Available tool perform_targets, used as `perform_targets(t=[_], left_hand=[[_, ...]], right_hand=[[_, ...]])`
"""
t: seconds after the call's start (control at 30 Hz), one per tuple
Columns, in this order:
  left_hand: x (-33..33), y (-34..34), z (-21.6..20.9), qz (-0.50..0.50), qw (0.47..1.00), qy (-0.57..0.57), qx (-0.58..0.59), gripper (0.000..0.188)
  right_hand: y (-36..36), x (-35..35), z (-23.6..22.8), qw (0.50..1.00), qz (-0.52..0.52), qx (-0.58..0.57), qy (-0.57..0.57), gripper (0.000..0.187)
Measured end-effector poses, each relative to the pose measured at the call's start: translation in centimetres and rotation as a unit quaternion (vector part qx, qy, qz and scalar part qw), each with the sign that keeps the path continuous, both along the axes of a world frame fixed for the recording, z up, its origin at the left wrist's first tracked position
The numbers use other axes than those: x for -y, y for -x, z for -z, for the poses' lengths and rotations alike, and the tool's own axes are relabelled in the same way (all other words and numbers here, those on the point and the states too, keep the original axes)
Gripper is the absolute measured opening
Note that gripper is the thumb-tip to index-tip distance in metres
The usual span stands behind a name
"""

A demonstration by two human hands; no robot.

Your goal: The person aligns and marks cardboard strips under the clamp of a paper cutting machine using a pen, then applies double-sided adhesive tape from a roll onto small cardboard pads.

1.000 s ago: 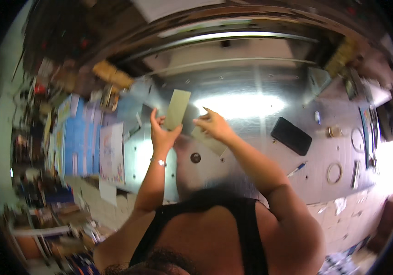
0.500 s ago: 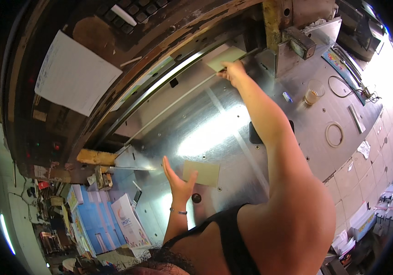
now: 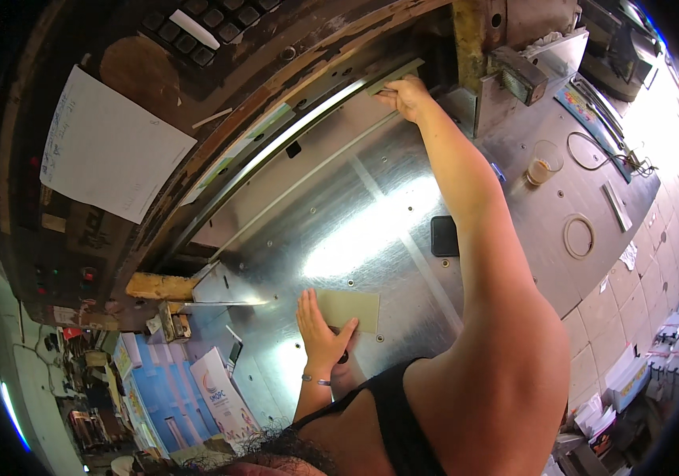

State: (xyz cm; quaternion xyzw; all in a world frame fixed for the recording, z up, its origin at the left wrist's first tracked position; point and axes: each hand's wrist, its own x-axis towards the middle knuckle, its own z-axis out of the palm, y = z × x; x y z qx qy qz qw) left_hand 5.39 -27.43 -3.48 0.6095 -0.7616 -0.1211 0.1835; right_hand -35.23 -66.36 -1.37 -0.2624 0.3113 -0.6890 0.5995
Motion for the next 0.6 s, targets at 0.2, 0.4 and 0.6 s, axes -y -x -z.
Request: perform_targets(t=[0.2,0.4,0.6], left_hand=[[-0.2,0.1,0.1,-0.008,1.0,0.015,0.012,0.103],[-0.1,0.3,0.1,-0.007,0.999,0.02,0.025,0.101],[-0.1,0.2,0.3,-0.015,0.999,0.032,0.029,0.099]], right_hand=[[-0.8,0.1,0.0,1.0,-0.008,0.006,0.021,0.024],[-0.6,1.0,0.7,1.0,0.003,0.019,0.016,0.022],[-0.7,1.2,0.8,1.0,0.007,0.023,0.016,0.02]])
